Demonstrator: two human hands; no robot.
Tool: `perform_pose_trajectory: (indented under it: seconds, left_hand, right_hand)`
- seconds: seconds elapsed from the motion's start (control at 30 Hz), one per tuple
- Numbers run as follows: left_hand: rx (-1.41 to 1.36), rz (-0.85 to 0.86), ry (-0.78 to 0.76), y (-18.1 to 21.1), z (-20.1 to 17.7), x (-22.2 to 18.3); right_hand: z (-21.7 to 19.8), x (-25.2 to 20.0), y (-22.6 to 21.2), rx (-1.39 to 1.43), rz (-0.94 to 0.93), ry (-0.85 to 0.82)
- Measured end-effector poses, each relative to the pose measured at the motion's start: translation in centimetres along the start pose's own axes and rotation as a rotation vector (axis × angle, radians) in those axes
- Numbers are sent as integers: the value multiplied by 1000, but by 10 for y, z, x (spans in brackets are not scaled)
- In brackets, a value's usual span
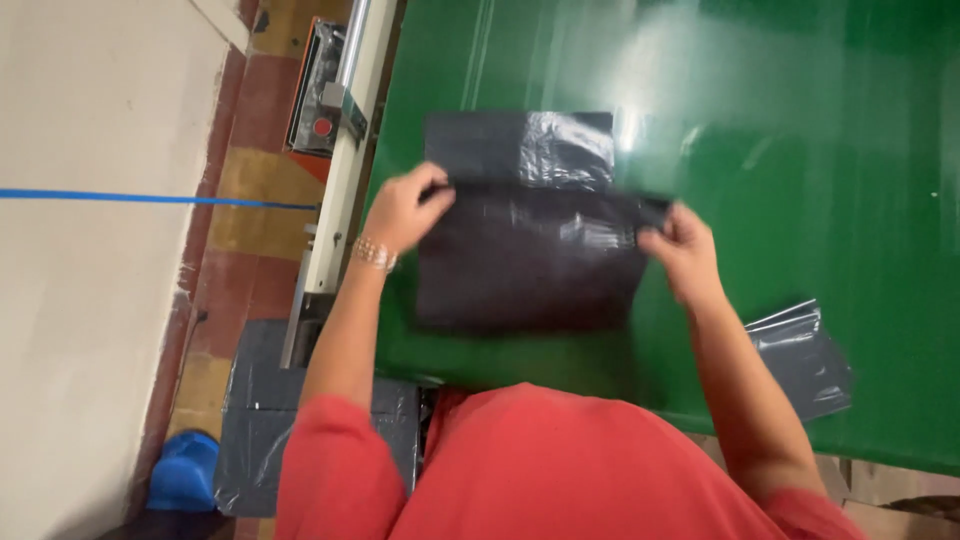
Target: Folding and stacking plastic bags from a conveyor belt into a crate.
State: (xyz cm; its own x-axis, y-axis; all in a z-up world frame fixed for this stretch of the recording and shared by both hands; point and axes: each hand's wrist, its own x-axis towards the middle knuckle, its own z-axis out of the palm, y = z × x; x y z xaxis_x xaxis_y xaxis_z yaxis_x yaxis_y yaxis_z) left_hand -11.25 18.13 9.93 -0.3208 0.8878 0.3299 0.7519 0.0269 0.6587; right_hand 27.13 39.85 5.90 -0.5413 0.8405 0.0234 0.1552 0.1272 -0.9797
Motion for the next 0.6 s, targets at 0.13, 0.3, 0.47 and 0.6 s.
perform_pose_trajectory:
  seconds: [0.13,0.3,0.47,0.6]
  left_hand:
    - [114,-273,-67,-51,31,73]
    - [197,-468,-59,-97,74,99]
    - [320,-410,-71,-91,77,97]
    - [860,-185,206,-68,85,89]
  right_hand:
    - [44,105,7,16,162,62]
    - [57,169,80,-231,235,121]
    - [64,165,39,-787,161,75]
    - [79,177,8,-923,-269,-2]
